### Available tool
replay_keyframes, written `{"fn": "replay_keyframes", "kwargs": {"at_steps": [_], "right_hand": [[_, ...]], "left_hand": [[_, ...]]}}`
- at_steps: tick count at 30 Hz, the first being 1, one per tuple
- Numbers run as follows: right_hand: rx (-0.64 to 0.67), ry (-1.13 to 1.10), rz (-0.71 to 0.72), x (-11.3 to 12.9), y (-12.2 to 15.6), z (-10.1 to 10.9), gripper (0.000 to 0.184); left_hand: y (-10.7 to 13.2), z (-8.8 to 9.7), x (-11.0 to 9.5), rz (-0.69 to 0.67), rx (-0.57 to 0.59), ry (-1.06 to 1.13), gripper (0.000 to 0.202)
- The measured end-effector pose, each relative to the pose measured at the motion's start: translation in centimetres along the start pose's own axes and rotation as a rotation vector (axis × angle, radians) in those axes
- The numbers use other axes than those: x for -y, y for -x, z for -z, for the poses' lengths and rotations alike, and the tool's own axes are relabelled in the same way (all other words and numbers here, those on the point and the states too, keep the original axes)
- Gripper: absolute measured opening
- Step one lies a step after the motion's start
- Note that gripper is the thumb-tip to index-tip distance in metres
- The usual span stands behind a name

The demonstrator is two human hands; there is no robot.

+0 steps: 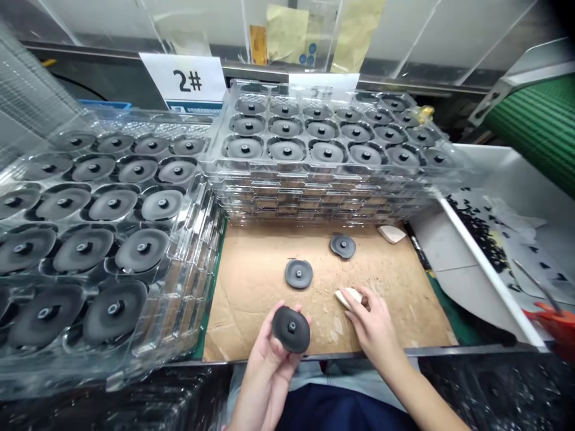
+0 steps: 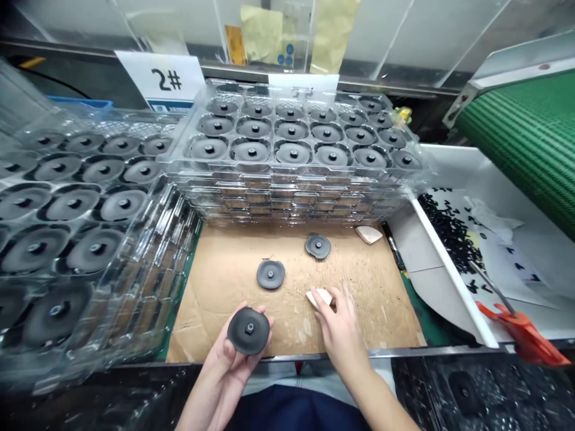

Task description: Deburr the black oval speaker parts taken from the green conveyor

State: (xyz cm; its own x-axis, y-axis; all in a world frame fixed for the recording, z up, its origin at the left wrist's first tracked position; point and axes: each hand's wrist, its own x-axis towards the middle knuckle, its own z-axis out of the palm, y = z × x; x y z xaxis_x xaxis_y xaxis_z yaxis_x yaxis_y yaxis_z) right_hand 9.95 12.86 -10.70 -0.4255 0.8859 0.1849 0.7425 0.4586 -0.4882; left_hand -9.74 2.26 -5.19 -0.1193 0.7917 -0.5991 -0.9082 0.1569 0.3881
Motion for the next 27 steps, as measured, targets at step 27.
{"fn": "replay_keyframes", "kwargs": {"at_steps": [27], "right_hand": [[0.304, -0.64, 0.218, 11.0, -2.2, 9.7, 0.019]], "left_hand": [[1.1, -5.6, 3.0, -0.076, -0.001, -0.181, 0.047]]}}
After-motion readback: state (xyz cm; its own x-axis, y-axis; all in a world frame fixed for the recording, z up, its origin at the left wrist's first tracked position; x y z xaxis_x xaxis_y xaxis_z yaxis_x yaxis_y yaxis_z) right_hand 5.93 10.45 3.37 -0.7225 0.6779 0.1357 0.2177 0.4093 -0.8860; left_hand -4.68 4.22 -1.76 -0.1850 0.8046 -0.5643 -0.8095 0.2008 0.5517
